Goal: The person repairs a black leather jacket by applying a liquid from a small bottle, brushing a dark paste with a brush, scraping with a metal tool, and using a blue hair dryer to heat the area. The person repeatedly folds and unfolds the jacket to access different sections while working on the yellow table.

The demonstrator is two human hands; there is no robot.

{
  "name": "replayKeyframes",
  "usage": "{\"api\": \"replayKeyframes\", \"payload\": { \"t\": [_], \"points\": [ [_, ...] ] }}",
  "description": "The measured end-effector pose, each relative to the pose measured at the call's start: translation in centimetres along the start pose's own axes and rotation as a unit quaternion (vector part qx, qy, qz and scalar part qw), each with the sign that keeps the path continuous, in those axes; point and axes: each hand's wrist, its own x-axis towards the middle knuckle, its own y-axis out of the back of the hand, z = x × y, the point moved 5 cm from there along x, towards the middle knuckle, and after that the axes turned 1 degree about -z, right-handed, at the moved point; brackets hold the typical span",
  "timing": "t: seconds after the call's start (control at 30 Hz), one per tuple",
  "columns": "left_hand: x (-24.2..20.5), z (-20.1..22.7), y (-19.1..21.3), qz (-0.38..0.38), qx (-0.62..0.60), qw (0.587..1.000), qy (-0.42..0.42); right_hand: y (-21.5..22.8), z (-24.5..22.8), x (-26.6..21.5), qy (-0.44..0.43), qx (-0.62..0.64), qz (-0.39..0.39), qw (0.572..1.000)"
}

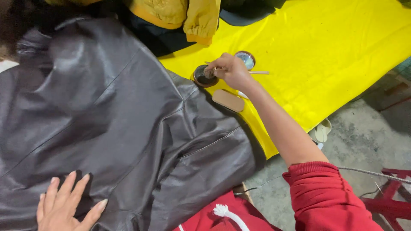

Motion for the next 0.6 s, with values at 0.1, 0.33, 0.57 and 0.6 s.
{"api": "replayKeyframes", "payload": {
  "t": [0.1,0.33,0.57,0.6],
  "points": [
    [-0.9,-1.7,-1.9,0.078,0.108,0.991,-0.02,-0.5,0.4,-0.3,0.038,0.012,0.02,0.999],
    [-0.9,-5.7,-6.5,0.256,0.274,0.921,-0.104,1.3,-2.8,-0.2,-0.025,-0.043,-0.148,0.988],
    [-0.5,-4.8,-5.6,0.217,0.336,0.915,-0.059,7.8,-2.3,-0.3,-0.008,0.015,-0.009,1.0],
    [-0.4,-5.0,-5.7,0.223,0.308,0.919,-0.107,8.4,-2.1,-0.7,-0.022,0.001,0.001,1.0]
  ]
}}
